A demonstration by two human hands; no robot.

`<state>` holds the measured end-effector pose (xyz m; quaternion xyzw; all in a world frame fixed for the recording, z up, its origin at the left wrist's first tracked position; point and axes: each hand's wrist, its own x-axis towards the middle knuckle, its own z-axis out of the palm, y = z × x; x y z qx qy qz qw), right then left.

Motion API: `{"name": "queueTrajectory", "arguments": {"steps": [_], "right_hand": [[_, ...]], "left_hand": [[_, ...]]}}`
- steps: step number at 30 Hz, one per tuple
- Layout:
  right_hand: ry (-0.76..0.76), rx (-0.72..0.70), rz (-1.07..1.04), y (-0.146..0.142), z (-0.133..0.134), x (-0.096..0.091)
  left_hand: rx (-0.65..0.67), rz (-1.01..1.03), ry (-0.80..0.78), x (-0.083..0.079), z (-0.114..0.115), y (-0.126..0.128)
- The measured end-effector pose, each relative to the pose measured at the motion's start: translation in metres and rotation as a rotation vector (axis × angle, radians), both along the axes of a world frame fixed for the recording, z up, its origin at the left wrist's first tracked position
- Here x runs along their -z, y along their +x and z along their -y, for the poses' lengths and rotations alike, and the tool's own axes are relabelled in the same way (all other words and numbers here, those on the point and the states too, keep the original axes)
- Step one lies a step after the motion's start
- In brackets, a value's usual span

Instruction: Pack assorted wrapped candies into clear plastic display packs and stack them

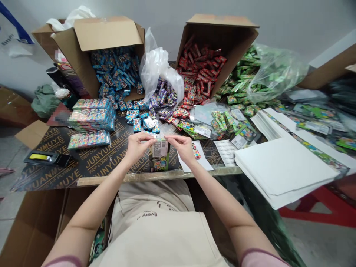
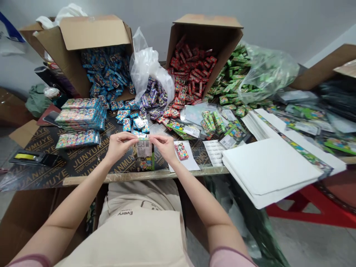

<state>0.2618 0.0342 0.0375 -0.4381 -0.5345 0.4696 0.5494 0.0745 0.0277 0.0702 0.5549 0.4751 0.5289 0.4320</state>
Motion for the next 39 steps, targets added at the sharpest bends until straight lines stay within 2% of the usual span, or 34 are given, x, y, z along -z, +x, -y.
{"name": "queueTrajectory", "arguments": {"steps": [3,6,10,14,15,17,19,20,23,25,28,31,39], "right_hand": [[0.015,-0.013,0.045,0.004,-0.004,-0.003],[0.023,-0.052,0.066,0.004,-0.009,-0.007],[0.090,-0.100,0.151,0.005,-0.006,-0.009],[0.284,-0.171,0.326,0.018,-0.001,-0.002],[0.330,-0.161,0.383,0.026,-0.004,0.003],[0.376,-0.045,0.533,0.047,-0.014,0.017],[0.349,0.125,0.762,0.074,-0.030,0.035],[0.316,0.159,0.915,0.088,-0.039,0.044],[0.222,0.069,1.336,0.119,-0.059,0.068],[0.185,-0.026,1.501,0.128,-0.065,0.079],[0.144,-0.099,1.603,0.129,-0.068,0.087],[0.118,-0.112,1.627,0.126,-0.066,0.088],[0.039,-0.098,1.698,0.110,-0.052,0.070]], "left_hand": [[0.058,0.002,-0.112,-0.002,-0.012,0.000],[0.109,-0.060,-0.114,-0.003,-0.019,0.000],[0.107,-0.279,0.115,-0.006,-0.014,0.001],[0.171,-0.534,0.385,-0.002,-0.002,-0.003],[0.191,-0.594,0.424,0.000,-0.001,-0.005],[0.220,-0.719,0.480,0.004,0.000,-0.008],[0.230,-0.813,0.530,0.007,0.000,-0.008],[0.231,-0.838,0.556,0.008,0.000,-0.008],[0.220,-0.831,0.623,0.010,-0.001,-0.005],[0.205,-0.806,0.641,0.011,-0.001,-0.003],[0.190,-0.780,0.625,0.012,-0.001,-0.002],[0.183,-0.772,0.604,0.013,0.000,-0.001],[0.181,-0.763,0.612,0.012,0.001,-0.001]]}}
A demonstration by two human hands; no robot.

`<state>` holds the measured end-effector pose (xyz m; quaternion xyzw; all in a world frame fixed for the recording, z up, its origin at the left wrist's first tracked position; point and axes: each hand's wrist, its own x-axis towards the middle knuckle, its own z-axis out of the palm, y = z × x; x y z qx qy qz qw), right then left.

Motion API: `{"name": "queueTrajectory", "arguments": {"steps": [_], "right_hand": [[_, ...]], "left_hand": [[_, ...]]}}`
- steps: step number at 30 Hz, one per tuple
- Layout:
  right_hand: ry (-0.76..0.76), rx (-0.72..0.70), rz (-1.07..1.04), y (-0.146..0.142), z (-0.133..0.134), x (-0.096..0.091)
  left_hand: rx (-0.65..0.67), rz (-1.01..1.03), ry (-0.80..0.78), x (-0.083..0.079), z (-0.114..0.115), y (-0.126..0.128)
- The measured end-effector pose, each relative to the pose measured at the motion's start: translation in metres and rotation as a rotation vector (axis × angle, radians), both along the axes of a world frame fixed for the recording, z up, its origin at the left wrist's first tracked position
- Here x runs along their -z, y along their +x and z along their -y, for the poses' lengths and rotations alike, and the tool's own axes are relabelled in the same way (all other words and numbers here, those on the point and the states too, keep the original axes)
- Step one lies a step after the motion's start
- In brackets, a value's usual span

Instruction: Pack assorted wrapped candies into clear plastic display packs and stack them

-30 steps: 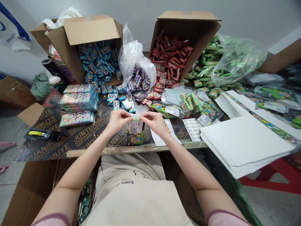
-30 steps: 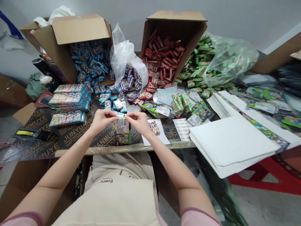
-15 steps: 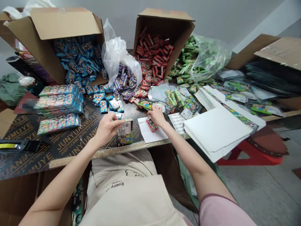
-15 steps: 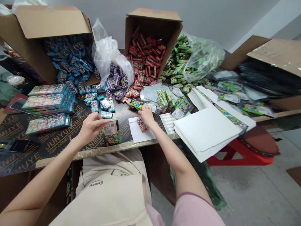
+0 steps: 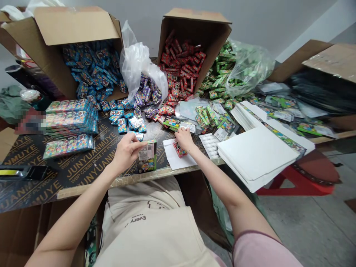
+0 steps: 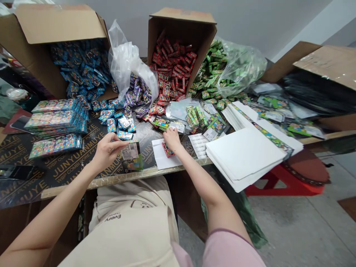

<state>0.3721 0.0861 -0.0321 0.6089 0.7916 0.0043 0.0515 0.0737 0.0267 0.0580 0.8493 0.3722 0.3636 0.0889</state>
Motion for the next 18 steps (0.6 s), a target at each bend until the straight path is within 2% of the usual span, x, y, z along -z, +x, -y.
{"name": "queueTrajectory", "arguments": {"steps": [4,8,15,18], "right_hand": [[-0.067,0.068,-0.006,-0.010,0.003,-0.006],[-0.180,0.097,-0.072,-0.002,-0.005,-0.007],[-0.374,0.036,-0.244,0.021,-0.015,-0.007],[-0.407,0.011,-0.297,0.024,-0.014,-0.004]], "left_hand": [[-0.004,0.013,0.001,0.000,0.000,0.000],[-0.001,0.027,-0.001,0.001,0.002,0.001],[0.001,0.044,-0.001,0.001,0.004,0.001],[0.006,0.041,0.003,-0.001,0.004,0.001]]}}
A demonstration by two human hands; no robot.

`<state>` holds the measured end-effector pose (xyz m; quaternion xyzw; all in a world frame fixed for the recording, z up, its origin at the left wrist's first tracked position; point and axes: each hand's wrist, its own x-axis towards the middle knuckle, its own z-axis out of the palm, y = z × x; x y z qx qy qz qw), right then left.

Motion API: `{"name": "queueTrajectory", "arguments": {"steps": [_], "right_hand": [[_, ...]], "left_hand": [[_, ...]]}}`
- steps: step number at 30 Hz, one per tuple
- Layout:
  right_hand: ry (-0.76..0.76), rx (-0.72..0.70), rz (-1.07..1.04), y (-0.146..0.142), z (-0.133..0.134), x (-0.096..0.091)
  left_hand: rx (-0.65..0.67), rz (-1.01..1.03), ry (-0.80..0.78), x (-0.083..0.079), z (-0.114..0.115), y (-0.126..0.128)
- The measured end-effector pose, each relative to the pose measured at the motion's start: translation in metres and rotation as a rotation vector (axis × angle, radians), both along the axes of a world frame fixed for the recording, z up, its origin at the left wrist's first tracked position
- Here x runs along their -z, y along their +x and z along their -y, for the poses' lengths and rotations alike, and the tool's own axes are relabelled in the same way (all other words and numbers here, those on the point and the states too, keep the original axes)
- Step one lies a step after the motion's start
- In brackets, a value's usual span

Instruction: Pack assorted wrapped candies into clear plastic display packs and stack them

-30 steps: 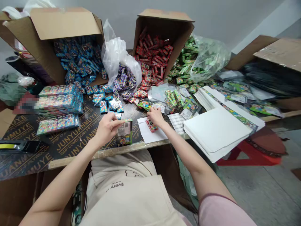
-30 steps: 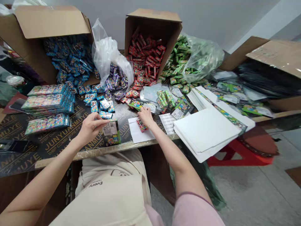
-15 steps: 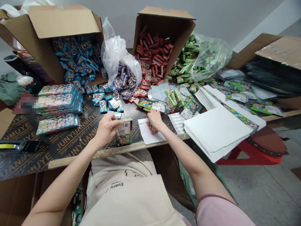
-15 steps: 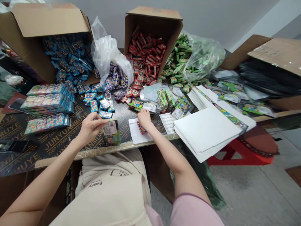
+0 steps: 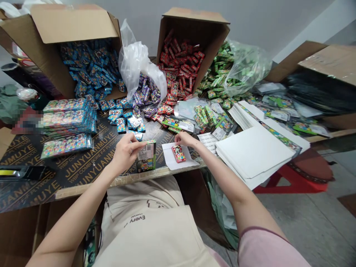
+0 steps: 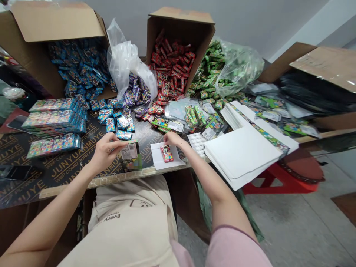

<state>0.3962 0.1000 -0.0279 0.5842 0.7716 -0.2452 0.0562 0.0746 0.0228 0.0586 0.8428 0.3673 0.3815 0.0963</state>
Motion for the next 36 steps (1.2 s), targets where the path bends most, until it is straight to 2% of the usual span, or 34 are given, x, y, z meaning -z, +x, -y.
{"name": "queueTrajectory", "arguments": {"steps": [7,15,25,28,30,31,34,36], "right_hand": [[0.089,0.013,-0.065,0.005,0.013,0.011],[0.245,0.117,-0.057,0.024,0.025,0.014],[0.373,0.234,-0.219,0.018,0.054,0.029],[0.391,0.365,-0.318,0.012,0.051,0.012],[0.385,0.440,-0.506,-0.004,0.049,-0.014],[0.362,0.430,-0.631,-0.017,0.049,-0.030],[0.217,0.219,-0.963,-0.065,0.052,-0.081],[0.103,0.064,-1.039,-0.096,0.052,-0.106]], "left_hand": [[0.001,-0.003,-0.022,-0.002,0.001,0.000],[-0.010,0.013,-0.031,-0.001,0.001,0.000],[-0.028,0.007,-0.015,0.002,0.003,0.001],[-0.050,0.001,0.003,0.003,0.005,0.003],[-0.087,0.016,0.012,0.005,0.006,0.003],[-0.107,0.033,0.017,0.005,0.007,0.004],[-0.132,0.093,0.039,0.007,0.007,0.004],[-0.119,0.101,0.046,0.007,0.007,0.004]]}}
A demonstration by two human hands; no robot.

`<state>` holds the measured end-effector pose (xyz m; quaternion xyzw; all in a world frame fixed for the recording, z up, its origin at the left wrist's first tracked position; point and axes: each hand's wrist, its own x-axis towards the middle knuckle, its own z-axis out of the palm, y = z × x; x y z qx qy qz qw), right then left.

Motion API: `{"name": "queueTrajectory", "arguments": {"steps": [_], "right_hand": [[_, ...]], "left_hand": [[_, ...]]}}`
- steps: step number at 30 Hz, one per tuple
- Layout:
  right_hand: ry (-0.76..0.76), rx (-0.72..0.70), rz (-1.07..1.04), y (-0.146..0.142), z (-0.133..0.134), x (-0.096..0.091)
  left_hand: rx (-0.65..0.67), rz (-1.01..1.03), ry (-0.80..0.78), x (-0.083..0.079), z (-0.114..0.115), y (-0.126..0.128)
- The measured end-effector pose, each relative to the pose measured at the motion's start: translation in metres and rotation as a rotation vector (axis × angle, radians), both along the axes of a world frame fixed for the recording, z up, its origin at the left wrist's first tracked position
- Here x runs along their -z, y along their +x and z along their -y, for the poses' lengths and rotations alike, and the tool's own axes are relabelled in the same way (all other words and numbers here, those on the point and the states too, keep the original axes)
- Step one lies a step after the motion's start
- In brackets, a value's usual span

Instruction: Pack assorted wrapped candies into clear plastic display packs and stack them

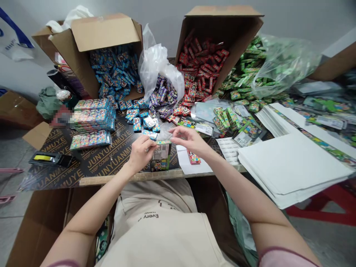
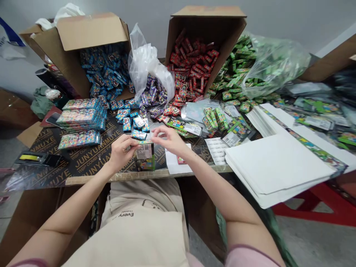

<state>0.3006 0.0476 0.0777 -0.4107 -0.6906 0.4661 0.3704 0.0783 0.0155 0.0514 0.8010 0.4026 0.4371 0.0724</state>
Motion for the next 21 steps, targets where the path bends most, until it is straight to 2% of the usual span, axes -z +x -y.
{"name": "queueTrajectory", "arguments": {"steps": [2,5,8,11,15,18,20,21], "right_hand": [[-0.054,-0.143,-0.012,-0.021,-0.003,-0.012],[-0.129,-0.256,0.015,-0.035,-0.011,-0.012],[-0.149,-0.279,0.041,-0.036,-0.018,-0.006],[-0.164,-0.267,0.033,-0.038,-0.017,-0.001],[-0.256,-0.184,-0.100,-0.044,-0.010,0.006],[-0.332,-0.059,-0.217,-0.032,-0.016,0.014],[-0.251,0.095,-0.138,-0.010,-0.026,0.024],[-0.164,0.188,-0.019,0.005,-0.032,0.030]], "left_hand": [[0.008,-0.016,-0.010,-0.002,0.000,-0.001],[0.027,-0.022,-0.027,-0.006,0.002,-0.001],[0.022,0.002,-0.026,-0.007,0.005,0.000],[-0.046,0.018,-0.005,-0.003,0.006,0.004],[-0.109,-0.012,0.020,-0.001,0.007,0.012],[-0.103,-0.082,0.021,-0.003,0.009,0.011],[-0.102,-0.144,0.034,-0.004,0.010,0.005],[-0.106,-0.168,0.047,-0.003,0.010,0.001]]}}
